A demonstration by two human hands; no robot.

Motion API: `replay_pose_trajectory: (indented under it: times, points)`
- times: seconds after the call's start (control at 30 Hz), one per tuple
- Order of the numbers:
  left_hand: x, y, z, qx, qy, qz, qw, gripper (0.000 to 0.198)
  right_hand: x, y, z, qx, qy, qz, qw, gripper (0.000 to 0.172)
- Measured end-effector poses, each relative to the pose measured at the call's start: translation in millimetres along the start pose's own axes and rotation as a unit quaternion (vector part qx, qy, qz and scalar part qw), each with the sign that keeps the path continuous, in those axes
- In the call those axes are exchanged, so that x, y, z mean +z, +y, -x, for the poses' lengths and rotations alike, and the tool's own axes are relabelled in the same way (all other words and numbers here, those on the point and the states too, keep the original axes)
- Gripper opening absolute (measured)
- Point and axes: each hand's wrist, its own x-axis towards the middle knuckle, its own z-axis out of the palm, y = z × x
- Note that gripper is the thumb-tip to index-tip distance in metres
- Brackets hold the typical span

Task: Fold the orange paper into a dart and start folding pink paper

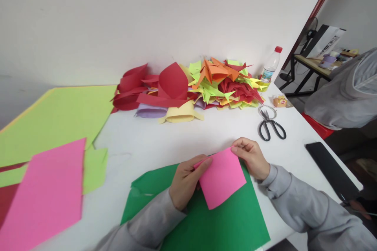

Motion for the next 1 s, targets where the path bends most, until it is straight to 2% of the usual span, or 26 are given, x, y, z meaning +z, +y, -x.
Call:
replay_pose_trajectory:
  times: [0.37,0.47,0.57,0.67,0.77,0.83,1.0]
  points:
    - [0.6,2,1,0.027,0.017,0.007,0.999,0.035,-2,0,-1,0.004,-0.010,0.027,1.000,0.024]
    - [1.0,6,1,0.019,0.021,0.004,1.000,0.034,-3,-4,-1,0.008,-0.054,0.061,0.997,0.024]
    - [1.1,7,1,0.029,-0.019,-0.026,0.999,0.034,0,-8,1,-0.001,-0.112,0.126,0.986,0.022]
    - [1.1,6,-1,0.051,-0.064,-0.065,0.995,0.034,5,-10,6,-0.030,-0.166,0.223,0.960,0.019]
    - [1.7,6,-2,0.053,-0.087,-0.081,0.992,0.033,8,-10,9,-0.082,-0.190,0.290,0.935,0.019]
    - [2.2,7,-3,0.053,-0.096,-0.084,0.990,0.030,9,-10,10,-0.095,-0.204,0.297,0.928,0.020]
    - [2.0,7,-4,0.063,-0.092,-0.092,0.989,0.025,9,-11,10,-0.075,-0.237,0.290,0.924,0.017]
